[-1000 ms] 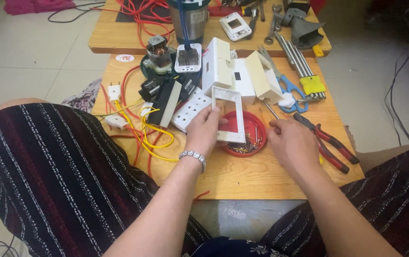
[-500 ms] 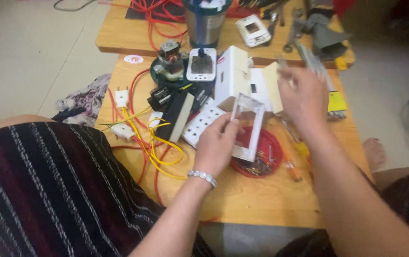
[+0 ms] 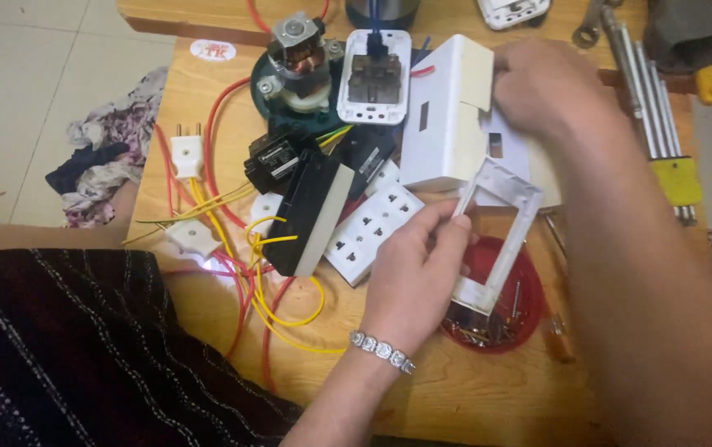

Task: Assembling a circuit panel by placing screws and components into a plastic frame.

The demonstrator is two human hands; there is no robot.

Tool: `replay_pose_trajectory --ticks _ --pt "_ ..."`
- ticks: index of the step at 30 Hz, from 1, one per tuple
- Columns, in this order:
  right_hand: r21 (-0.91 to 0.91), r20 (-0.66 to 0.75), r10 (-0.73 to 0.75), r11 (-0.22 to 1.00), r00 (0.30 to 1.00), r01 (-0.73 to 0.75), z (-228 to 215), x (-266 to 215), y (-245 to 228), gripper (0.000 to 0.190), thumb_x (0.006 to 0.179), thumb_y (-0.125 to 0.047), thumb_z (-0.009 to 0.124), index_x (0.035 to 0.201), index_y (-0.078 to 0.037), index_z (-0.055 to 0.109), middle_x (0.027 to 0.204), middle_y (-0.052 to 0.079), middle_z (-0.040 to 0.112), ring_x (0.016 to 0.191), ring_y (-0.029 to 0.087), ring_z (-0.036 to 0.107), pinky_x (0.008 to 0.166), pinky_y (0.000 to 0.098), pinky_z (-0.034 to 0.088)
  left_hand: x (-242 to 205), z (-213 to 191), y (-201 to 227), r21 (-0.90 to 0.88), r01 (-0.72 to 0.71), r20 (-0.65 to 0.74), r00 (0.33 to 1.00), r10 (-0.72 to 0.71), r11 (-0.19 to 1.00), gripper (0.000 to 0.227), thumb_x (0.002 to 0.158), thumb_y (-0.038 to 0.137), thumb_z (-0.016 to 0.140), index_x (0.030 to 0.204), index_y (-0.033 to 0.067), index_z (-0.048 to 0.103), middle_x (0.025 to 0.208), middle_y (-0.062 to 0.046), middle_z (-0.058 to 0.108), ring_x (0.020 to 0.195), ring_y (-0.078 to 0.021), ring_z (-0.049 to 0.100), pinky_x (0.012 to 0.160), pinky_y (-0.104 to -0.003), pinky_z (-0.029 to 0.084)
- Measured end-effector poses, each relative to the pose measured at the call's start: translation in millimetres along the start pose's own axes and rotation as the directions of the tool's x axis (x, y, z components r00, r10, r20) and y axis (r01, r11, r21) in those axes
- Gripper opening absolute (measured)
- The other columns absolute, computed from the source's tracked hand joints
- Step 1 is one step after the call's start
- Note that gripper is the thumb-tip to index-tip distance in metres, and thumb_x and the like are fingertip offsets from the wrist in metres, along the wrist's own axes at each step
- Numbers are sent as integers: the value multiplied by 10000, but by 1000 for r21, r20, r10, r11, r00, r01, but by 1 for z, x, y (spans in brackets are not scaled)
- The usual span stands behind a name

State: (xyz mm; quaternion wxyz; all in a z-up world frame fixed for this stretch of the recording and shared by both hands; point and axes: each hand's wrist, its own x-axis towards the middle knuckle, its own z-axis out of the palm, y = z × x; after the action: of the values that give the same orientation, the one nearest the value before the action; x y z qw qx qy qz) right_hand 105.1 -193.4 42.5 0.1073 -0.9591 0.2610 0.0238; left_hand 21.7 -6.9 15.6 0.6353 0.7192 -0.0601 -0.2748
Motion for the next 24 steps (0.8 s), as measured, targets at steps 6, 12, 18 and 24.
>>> replay_pose_trajectory --ticks 6,12,18,24 --pt "104 -257 -242 956 936 276 17 15 30 397 804 -28 515 1142 -54 720 977 179 706 767 346 662 716 455 507 -1 -2 6 51 -7 -11 1000 7 999 385 841 282 520 1138 107 691 779 27 719 567 -72 608 524 -200 475" --pt "166 -539 -255 902 803 397 -2 -20 51 208 988 -160 739 1083 26 744 867 153 717 643 171 641 568 309 525 -8 1 2 -12 -53 -13 999 53 999 345 862 247 529 1118 74 684 801 1 728 567 -87 636 542 -209 503" --pt "543 -384 0 809 923 226 -35 -77 64 204 927 -46 709 1022 22 542 887 72 562 685 142 644 605 202 589 -17 2 -1 -131 -7 17 1000 10 991 305 884 222 534 1086 45 680 810 -38 709 568 -114 645 551 -213 499" --pt "842 -208 164 532 964 91 -61 -146 60 140 910 -6 610 976 -36 490 961 80 572 790 121 659 740 146 608 -25 3 -5 -154 -64 20 997 68 986 253 891 176 547 1055 51 694 783 -58 689 555 -138 634 540 -220 514"
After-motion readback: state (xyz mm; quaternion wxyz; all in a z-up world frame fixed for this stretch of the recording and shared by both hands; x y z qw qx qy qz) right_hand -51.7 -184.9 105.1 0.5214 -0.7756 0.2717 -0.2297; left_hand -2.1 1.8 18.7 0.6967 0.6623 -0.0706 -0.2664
